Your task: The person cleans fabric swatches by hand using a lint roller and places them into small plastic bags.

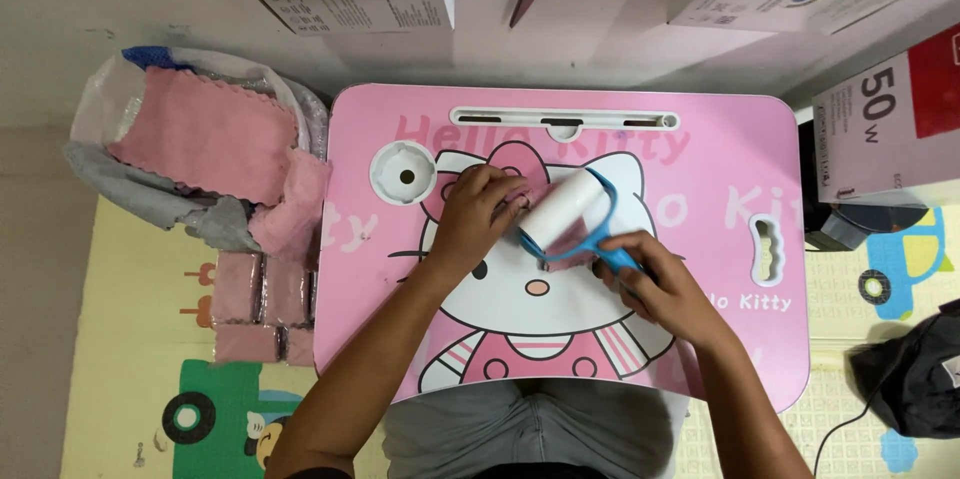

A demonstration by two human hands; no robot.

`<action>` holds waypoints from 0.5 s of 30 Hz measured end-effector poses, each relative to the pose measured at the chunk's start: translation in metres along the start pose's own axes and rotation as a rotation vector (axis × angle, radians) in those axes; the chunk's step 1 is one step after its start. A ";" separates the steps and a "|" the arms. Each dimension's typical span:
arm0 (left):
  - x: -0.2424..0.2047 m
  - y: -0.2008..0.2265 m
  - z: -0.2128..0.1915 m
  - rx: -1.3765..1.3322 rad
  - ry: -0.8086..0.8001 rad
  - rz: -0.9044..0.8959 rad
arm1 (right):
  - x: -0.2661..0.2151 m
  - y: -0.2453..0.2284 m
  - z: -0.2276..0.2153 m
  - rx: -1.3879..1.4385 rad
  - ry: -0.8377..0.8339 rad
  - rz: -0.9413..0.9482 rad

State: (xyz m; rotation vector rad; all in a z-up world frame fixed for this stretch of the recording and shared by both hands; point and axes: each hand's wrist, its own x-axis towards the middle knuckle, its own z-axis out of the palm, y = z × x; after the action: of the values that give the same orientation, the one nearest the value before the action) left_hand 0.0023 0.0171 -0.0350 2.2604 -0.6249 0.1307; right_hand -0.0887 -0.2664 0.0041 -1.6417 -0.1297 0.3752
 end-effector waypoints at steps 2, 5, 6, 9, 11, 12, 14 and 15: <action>0.000 -0.002 0.004 0.017 0.034 0.034 | -0.016 0.015 -0.009 0.020 -0.006 -0.030; 0.000 0.001 0.008 0.078 0.063 0.098 | -0.045 0.034 -0.025 0.088 0.008 -0.019; 0.002 0.007 0.007 0.061 0.113 0.076 | -0.053 0.034 -0.031 0.096 0.028 0.066; 0.003 0.015 0.006 0.055 0.165 0.051 | -0.056 0.037 -0.050 0.051 0.010 0.155; 0.004 0.015 0.007 0.066 0.167 0.055 | -0.043 0.042 -0.064 0.001 -0.025 0.154; 0.004 0.016 0.006 0.047 0.167 0.052 | -0.032 0.045 -0.071 -0.074 -0.084 0.138; 0.005 0.017 0.005 0.032 0.168 0.047 | -0.005 0.034 -0.075 -0.147 -0.146 0.117; 0.005 0.017 0.004 0.020 0.161 0.042 | 0.011 0.021 -0.071 -0.124 -0.222 0.099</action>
State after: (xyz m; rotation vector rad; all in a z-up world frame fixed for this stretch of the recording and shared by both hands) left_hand -0.0020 0.0026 -0.0253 2.2301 -0.5869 0.3376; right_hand -0.0586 -0.3327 -0.0140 -1.7290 -0.2432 0.6361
